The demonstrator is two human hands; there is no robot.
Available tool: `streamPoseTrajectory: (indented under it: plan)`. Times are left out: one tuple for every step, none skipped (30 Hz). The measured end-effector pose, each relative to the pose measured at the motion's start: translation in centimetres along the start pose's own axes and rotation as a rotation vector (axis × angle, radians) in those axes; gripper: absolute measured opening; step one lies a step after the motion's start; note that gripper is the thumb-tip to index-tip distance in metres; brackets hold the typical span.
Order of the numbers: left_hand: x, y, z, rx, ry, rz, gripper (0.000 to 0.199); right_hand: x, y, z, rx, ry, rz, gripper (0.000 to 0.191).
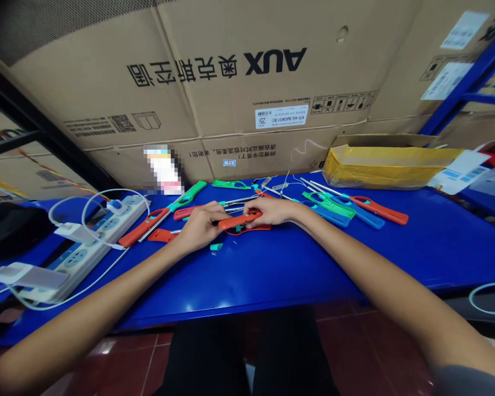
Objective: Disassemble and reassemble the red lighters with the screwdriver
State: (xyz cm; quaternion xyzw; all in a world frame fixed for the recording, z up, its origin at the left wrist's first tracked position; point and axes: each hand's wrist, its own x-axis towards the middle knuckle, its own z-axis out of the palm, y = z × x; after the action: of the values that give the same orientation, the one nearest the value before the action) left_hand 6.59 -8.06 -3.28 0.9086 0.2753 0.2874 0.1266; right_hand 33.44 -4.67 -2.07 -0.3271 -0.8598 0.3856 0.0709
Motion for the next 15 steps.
streamPoseTrajectory:
  plan:
    - [0.01,0.01,0.02,0.002,-0.003,0.005,0.022,0.02,0.05,0.02,0.000,-0.002,0.000,0.027]
    - [0.01,0.02,0.01,0.005,-0.007,0.012,0.022,0.03,0.08,0.05,-0.002,-0.002,0.002,0.027]
    - [0.01,0.01,-0.01,0.006,-0.011,0.019,0.022,0.05,0.08,0.07,-0.005,0.000,0.005,0.027]
    - [0.01,-0.01,-0.03,0.007,-0.015,0.025,0.022,0.05,0.06,0.09,-0.009,0.001,0.010,0.027]
    - [0.00,-0.04,-0.03,0.008,-0.015,0.027,0.022,0.05,0.03,0.09,-0.013,0.003,0.014,0.026]
    - [-0.01,-0.07,-0.02,0.013,-0.012,0.026,0.022,0.05,-0.01,0.09,-0.018,0.002,0.016,0.025]
    - [-0.02,-0.10,0.02,0.020,-0.009,0.020,0.023,0.03,-0.04,0.07,-0.024,-0.001,0.015,0.025]
    - [-0.02,-0.12,0.07,0.030,-0.003,0.010,0.024,0.02,-0.06,0.04,-0.031,-0.005,0.012,0.025]
    - [-0.02,-0.13,0.13,0.040,0.000,-0.002,0.024,0.00,-0.06,0.00,-0.039,-0.009,0.008,0.026]
    - [-0.01,-0.12,0.20,0.049,0.001,-0.015,0.024,-0.01,-0.05,-0.04,-0.046,-0.014,0.004,0.028]
    - [0.01,-0.08,0.25,0.054,-0.001,-0.027,0.024,-0.03,-0.01,-0.09,-0.052,-0.019,-0.001,0.030]
    - [0.02,-0.02,0.30,0.058,-0.004,-0.038,0.023,-0.04,0.03,-0.14,-0.054,-0.023,-0.005,0.033]
    - [0.04,0.04,0.35,0.061,-0.006,-0.049,0.023,-0.06,0.07,-0.18,-0.054,-0.028,-0.008,0.034]
    - [0.05,0.12,0.40,0.063,-0.007,-0.059,0.022,-0.08,0.10,-0.21,-0.051,-0.032,-0.011,0.036]
    - [0.06,0.18,0.46,0.066,-0.007,-0.069,0.022,-0.11,0.13,-0.23,-0.048,-0.035,-0.013,0.036]
